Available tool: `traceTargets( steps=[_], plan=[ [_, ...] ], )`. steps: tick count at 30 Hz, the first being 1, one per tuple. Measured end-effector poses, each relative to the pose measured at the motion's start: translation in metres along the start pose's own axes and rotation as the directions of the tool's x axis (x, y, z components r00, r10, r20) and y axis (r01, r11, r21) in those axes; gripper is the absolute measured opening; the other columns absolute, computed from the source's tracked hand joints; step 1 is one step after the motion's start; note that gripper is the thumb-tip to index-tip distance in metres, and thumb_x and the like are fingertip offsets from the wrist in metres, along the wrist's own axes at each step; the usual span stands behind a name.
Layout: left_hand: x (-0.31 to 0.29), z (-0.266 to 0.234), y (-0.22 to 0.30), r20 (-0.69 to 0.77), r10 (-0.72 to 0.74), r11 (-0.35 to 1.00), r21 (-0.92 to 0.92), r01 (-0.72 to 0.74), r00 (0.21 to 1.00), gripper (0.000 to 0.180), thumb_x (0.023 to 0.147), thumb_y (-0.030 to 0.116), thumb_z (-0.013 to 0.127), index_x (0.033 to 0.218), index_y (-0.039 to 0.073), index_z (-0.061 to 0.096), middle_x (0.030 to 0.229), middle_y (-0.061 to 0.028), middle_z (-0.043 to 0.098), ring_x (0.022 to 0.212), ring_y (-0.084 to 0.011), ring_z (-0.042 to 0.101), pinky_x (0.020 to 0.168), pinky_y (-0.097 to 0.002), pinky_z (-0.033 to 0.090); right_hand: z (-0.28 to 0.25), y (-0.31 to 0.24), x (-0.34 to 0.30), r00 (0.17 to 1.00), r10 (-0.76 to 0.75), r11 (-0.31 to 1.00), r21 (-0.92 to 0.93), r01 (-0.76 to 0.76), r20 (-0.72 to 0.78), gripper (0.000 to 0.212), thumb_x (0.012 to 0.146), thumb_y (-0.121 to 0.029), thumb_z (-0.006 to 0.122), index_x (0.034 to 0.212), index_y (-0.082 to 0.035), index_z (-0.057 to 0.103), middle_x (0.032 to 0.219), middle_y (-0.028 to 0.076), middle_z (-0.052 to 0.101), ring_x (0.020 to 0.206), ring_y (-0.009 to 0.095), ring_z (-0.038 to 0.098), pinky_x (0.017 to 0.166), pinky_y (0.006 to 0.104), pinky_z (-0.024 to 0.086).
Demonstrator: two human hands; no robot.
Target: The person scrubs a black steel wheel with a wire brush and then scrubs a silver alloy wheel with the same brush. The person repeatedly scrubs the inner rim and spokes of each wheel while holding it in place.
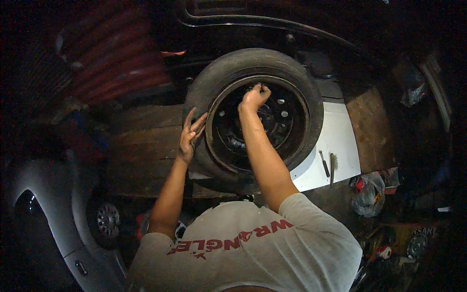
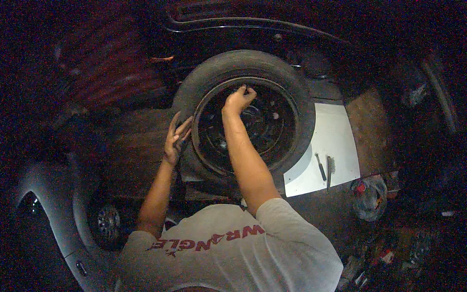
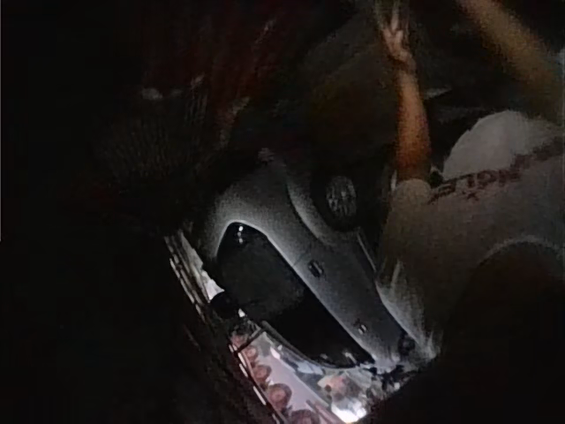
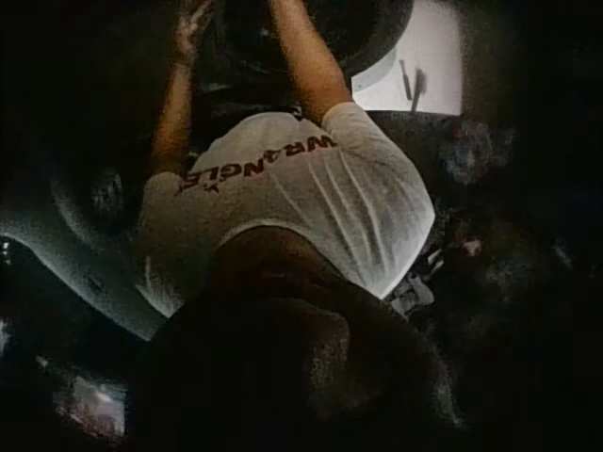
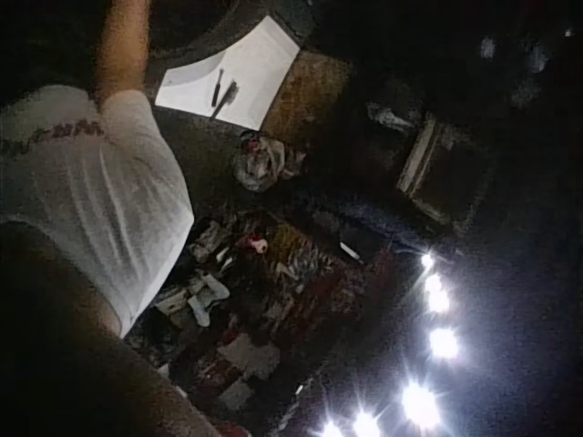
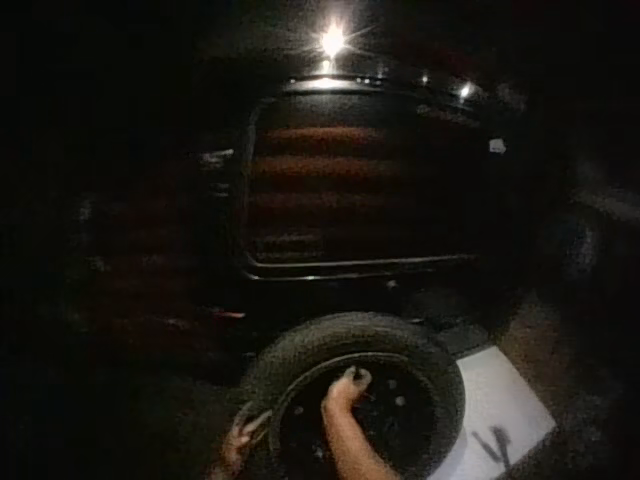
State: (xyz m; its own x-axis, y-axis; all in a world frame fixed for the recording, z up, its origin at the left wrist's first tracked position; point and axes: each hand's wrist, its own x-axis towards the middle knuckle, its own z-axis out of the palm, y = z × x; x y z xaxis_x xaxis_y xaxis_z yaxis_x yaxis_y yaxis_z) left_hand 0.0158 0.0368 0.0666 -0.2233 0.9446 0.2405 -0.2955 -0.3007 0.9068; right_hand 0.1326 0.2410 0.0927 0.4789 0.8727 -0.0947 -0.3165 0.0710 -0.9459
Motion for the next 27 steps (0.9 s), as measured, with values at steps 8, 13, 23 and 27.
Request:
traceTargets(
  steps=[8, 13, 23, 27],
  plan=[
    [-0.005, -0.002, -0.001, 0.005, -0.038, 0.999, 0.005, 0.038, 0.999, 0.086, 0.087, 0.060, 0.048, 0.153, 0.014, 0.019, 0.148, -0.0240, 0.039, 0.138, -0.0341, 0.036, 0.115, -0.0521, 0.021, -0.052, 0.026, -0.057, 0.800, -0.261, 0.913, -0.131, 0.386, 0.540, 0.016, 0.094, -0.014, 0.059, 0.104, -0.001, 0.056, 0.105, 0.010, 0.058, 0.102, 0.022, 0.053, 0.094, 0.0337, 0.040],
    [-0.002, -0.024, -0.004, 0.049, -0.036, 0.999, 0.011, 0.036, 0.998, 0.083, 0.091, 0.070, 0.032, 0.152, 0.014, 0.021, 0.146, -0.0236, 0.041, 0.132, -0.0349, 0.044, 0.110, -0.0502, 0.030, -0.054, -0.029, 0.003, 0.843, -0.536, 0.837, -0.104, 0.537, 0.046, 0.022, 0.094, -0.018, 0.060, 0.106, 0.000, 0.055, 0.105, 0.014, 0.058, 0.107, 0.026, 0.051, 0.100, 0.0400, 0.037],
    [0.006, -0.046, 0.005, -0.121, 0.086, 0.996, -0.018, -0.089, 0.989, 0.072, 0.098, 0.063, 0.022, 0.145, 0.010, 0.036, 0.129, -0.0198, 0.056, 0.106, -0.0271, 0.059, 0.091, -0.0413, 0.047, -0.028, -0.011, -0.063, 0.486, -0.685, 0.500, -0.134, 0.856, 0.542, 0.010, 0.085, -0.004, 0.065, 0.093, 0.000, 0.062, 0.094, 0.017, 0.058, 0.105, 0.039, 0.052, 0.094, 0.0454, 0.041],
    [-0.004, -0.066, 0.003, -0.249, 0.094, 0.995, 0.046, -0.085, 0.964, 0.072, 0.097, 0.064, 0.022, 0.141, 0.009, 0.040, 0.123, -0.0171, 0.060, 0.104, -0.0253, 0.060, 0.090, -0.0394, 0.047, -0.027, -0.027, -0.033, 0.488, -0.733, 0.500, -0.111, 0.859, 0.474, 0.011, 0.087, -0.007, 0.064, 0.093, 0.002, 0.062, 0.090, 0.017, 0.057, 0.087, 0.035, 0.055, 0.081, 0.0427, 0.045]
  ],
)
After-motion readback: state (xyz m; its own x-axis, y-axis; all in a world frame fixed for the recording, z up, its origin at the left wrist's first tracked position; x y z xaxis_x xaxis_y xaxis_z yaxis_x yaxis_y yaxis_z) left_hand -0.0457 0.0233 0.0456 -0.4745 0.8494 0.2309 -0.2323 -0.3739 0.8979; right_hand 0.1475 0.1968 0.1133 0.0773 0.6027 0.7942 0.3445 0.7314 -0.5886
